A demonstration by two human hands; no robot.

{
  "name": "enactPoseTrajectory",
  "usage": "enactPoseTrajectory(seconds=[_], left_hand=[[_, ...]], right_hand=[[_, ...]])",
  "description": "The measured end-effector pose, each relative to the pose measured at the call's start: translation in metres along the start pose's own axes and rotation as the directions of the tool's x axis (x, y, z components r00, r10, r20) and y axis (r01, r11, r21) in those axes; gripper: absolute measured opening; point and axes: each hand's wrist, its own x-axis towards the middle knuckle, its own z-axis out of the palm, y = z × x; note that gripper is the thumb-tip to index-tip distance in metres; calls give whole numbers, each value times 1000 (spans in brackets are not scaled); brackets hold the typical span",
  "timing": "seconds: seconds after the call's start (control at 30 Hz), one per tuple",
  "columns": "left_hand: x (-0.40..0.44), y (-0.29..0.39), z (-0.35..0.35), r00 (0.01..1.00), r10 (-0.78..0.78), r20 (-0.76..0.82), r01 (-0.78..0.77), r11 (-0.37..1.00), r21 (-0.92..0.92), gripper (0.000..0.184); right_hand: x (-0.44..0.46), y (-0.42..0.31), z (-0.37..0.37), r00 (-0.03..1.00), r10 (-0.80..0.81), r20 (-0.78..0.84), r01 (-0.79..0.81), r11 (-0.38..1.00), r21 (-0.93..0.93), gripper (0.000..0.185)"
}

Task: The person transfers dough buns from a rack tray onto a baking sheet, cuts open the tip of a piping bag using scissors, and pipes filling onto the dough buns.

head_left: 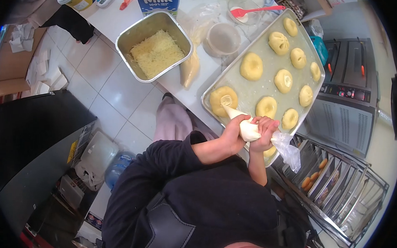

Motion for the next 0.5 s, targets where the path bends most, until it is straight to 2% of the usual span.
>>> enactPoseTrajectory(seconds=[0.5], left_hand=[[9, -4, 10, 999, -30, 19, 28, 994, 102, 21]], right_hand=[[5, -3, -9, 997, -70, -45, 69, 997, -34, 41]])
